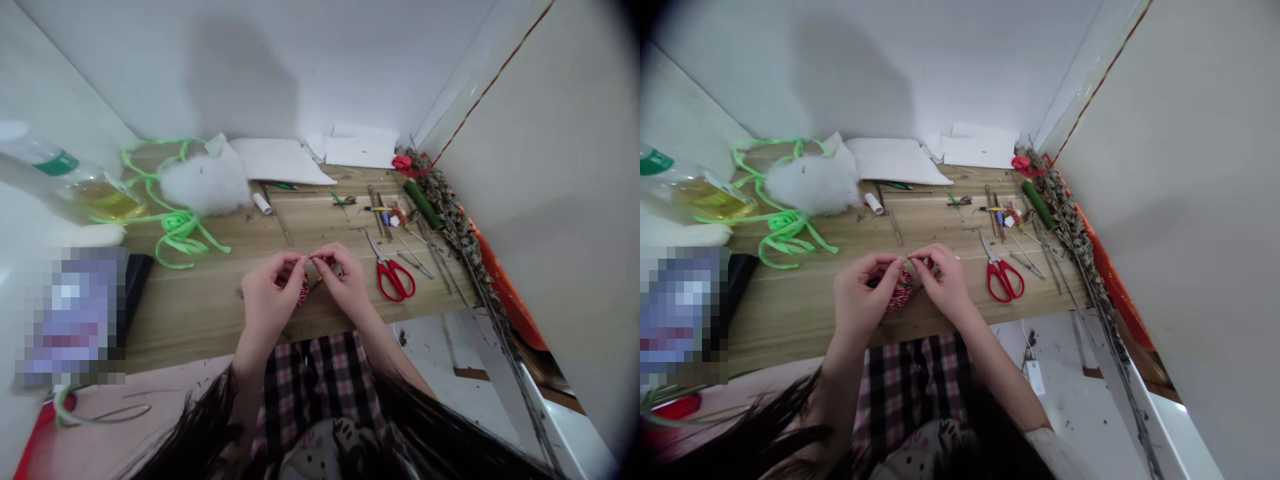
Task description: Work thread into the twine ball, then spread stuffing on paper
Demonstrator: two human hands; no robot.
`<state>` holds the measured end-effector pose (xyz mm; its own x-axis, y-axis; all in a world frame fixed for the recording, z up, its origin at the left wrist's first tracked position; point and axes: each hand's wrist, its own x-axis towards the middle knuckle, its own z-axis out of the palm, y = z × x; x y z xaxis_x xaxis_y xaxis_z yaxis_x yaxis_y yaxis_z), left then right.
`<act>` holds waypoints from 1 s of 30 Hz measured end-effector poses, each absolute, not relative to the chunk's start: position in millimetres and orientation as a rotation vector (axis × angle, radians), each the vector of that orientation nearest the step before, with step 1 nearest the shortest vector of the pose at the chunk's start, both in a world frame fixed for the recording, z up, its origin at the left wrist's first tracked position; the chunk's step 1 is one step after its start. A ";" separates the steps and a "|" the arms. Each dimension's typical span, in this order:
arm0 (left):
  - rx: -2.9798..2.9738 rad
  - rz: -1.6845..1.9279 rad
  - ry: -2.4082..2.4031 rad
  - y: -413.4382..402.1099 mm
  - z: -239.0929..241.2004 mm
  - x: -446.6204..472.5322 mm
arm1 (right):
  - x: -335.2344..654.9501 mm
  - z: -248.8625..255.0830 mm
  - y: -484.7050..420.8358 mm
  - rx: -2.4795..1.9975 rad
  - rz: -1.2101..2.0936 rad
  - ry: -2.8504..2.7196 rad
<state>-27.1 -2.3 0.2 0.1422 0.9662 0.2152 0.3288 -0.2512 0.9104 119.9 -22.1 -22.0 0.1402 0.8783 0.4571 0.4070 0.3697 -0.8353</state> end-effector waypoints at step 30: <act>1.693 1.115 1.279 -2.7 -1.5 -28.7 | 120.3 -24.5 -24.5 -1.273 0.310 -1.565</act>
